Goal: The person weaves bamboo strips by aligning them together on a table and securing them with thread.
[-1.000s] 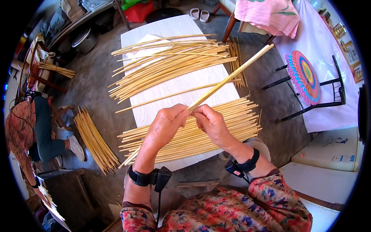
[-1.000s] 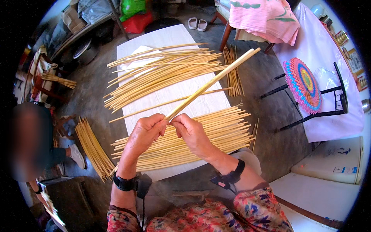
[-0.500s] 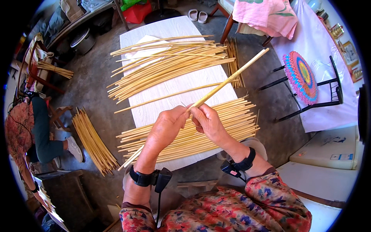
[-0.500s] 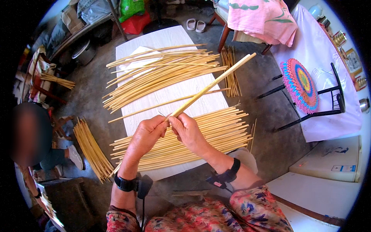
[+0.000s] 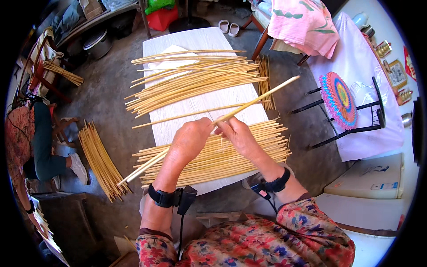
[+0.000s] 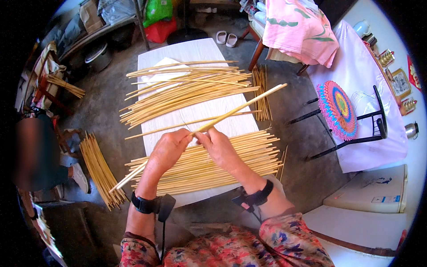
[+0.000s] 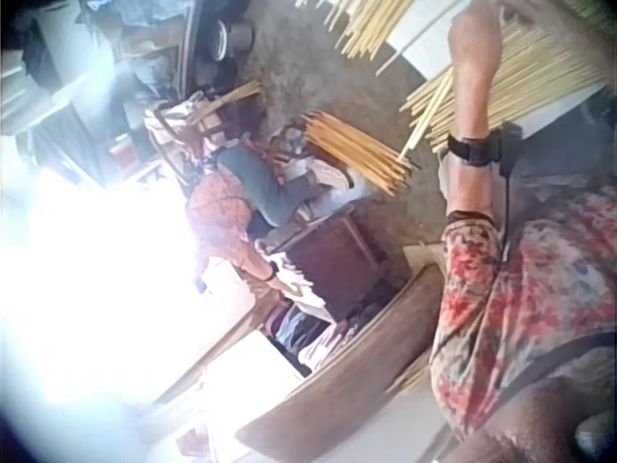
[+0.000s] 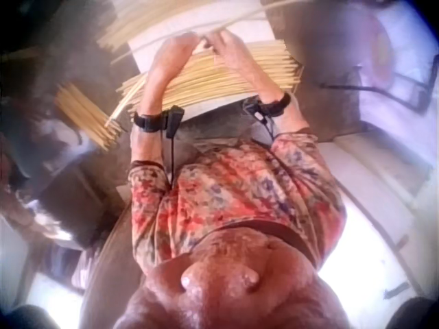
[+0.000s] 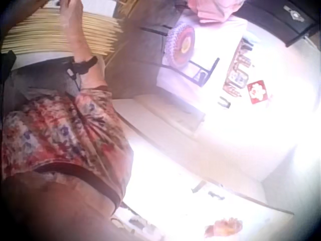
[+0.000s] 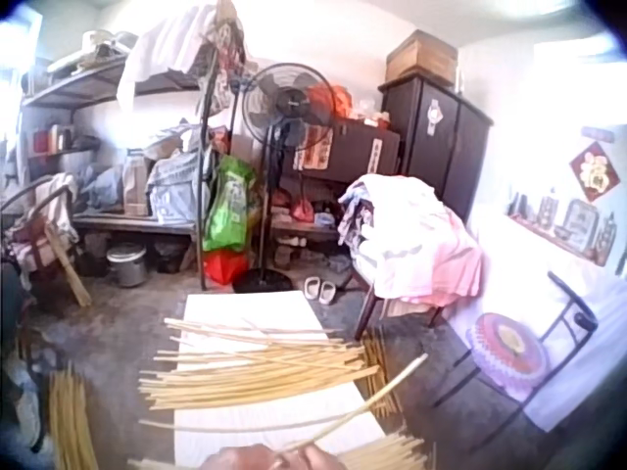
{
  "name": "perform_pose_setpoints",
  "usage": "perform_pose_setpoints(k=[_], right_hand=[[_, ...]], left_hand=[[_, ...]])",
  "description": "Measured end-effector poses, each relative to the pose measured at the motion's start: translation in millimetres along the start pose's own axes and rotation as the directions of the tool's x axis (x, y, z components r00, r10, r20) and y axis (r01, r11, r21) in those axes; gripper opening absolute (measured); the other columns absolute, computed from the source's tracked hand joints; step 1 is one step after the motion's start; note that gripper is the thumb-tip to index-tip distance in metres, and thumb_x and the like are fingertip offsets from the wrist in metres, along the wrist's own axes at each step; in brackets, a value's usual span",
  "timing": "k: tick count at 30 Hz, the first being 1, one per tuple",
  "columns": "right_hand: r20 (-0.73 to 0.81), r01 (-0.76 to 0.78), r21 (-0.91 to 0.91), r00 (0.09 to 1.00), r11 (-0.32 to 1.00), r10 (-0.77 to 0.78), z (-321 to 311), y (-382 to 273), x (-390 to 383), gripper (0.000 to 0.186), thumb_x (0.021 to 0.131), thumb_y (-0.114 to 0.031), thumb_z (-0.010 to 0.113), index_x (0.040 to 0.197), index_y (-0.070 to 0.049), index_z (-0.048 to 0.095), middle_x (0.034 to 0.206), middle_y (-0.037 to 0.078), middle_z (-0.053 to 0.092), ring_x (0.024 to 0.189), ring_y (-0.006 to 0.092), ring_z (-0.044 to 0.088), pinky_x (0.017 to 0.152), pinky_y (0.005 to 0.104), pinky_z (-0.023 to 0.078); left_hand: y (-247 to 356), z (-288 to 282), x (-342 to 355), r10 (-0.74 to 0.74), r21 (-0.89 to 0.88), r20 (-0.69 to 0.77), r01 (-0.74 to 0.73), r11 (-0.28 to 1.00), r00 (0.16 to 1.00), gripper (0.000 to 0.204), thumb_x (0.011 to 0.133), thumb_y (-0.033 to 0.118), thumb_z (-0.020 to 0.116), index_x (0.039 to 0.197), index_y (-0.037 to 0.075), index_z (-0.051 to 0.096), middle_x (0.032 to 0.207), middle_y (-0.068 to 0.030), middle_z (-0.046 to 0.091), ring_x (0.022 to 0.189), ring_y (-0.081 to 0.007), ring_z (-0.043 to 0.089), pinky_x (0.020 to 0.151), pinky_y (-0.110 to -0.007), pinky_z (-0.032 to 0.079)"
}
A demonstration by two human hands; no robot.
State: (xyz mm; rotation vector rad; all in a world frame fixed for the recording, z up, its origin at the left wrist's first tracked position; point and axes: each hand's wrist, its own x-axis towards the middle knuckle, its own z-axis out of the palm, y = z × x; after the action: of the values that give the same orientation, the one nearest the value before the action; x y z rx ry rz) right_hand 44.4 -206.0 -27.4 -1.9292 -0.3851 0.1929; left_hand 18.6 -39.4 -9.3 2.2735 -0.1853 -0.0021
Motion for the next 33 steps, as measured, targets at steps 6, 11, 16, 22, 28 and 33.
perform_pose_setpoints(k=[6, 11, 16, 22, 28, 33], right_hand=[[0.045, 0.473, -0.66, 0.801, 0.584, -0.597, -25, -36, 18, 0.011, 0.072, -0.018, 0.066, 0.079, -0.01, 0.062, 0.072, 0.005, 0.052, 0.072, 0.023, 0.053, 0.063, 0.0355, 0.04], [0.184, 0.528, -0.58, 0.827, 0.621, -0.531, -17, -22, 34, 0.011, 0.072, -0.016, 0.066, 0.071, -0.008, 0.059, 0.07, 0.005, 0.049, 0.069, 0.0227, 0.052, 0.061, 0.0343, 0.039], [0.036, 0.414, -0.257, 0.907, 0.873, -0.42, -2, -12, 35, 0.009, 0.072, -0.008, 0.065, 0.071, -0.005, 0.057, 0.069, 0.008, 0.05, 0.066, 0.0241, 0.053, 0.058, 0.0337, 0.042], [-0.106, 0.43, -0.123, 0.89, 0.894, -0.443, 4, -19, 50, 0.008, 0.077, -0.008, 0.062, 0.074, -0.002, 0.057, 0.071, 0.006, 0.051, 0.066, 0.0188, 0.053, 0.057, 0.0306, 0.042], [0.136, -0.138, 0.81, 0.99, 0.57, 0.046, -30, -43, 84, 0.019, 0.09, -0.023, 0.051, 0.091, -0.004, 0.052, 0.078, 0.005, 0.057, 0.062, 0.0125, 0.055, 0.066, 0.0329, 0.053], [-0.067, 0.292, 0.283, 0.956, 0.914, -0.285, -83, -39, 121, 0.014, 0.088, -0.018, 0.051, 0.087, -0.004, 0.054, 0.066, -0.001, 0.049, 0.049, 0.0038, 0.043, 0.046, 0.0195, 0.041]], left_hand=[[-3, -7, 4, -0.02, 0.185, 0.044, 0.011, 0.983, 0.999, 0.021, 0.086, 0.024, 0.051, 0.085, 0.005, 0.059, 0.079, -0.0184, 0.06, 0.075, -0.0377, 0.056, 0.063, -0.042, 0.044], [0, -1, 8, -0.03, 0.187, 0.064, 0.018, 0.982, 0.997, 0.022, 0.087, 0.025, 0.049, 0.088, 0.006, 0.06, 0.082, -0.0176, 0.06, 0.079, -0.0364, 0.057, 0.066, -0.043, 0.044], [0, -3, 8, -0.029, 0.276, 0.052, 0.013, 0.961, 0.998, 0.022, 0.086, 0.025, 0.05, 0.085, 0.006, 0.061, 0.078, -0.0178, 0.061, 0.076, -0.0372, 0.057, 0.063, -0.044, 0.045], [-11, -1, 17, 0.029, 0.327, 0.13, -0.07, 0.942, 0.991, 0.022, 0.086, 0.023, 0.048, 0.081, 0.005, 0.06, 0.073, -0.0194, 0.06, 0.073, -0.038, 0.058, 0.062, -0.046, 0.045], [-17, 6, 17, -0.081, 0.297, 0.171, 0.027, 0.954, 0.982, 0.023, 0.087, 0.025, 0.047, 0.084, 0.005, 0.057, 0.078, -0.0184, 0.061, 0.077, -0.0389, 0.057, 0.066, -0.047, 0.045], [-29, 17, 19, -0.122, 0.334, 0.191, 0.053, 0.941, 0.974, 0.023, 0.087, 0.024, 0.047, 0.084, 0.005, 0.058, 0.079, -0.0188, 0.061, 0.078, -0.0386, 0.057, 0.067, -0.046, 0.045]])
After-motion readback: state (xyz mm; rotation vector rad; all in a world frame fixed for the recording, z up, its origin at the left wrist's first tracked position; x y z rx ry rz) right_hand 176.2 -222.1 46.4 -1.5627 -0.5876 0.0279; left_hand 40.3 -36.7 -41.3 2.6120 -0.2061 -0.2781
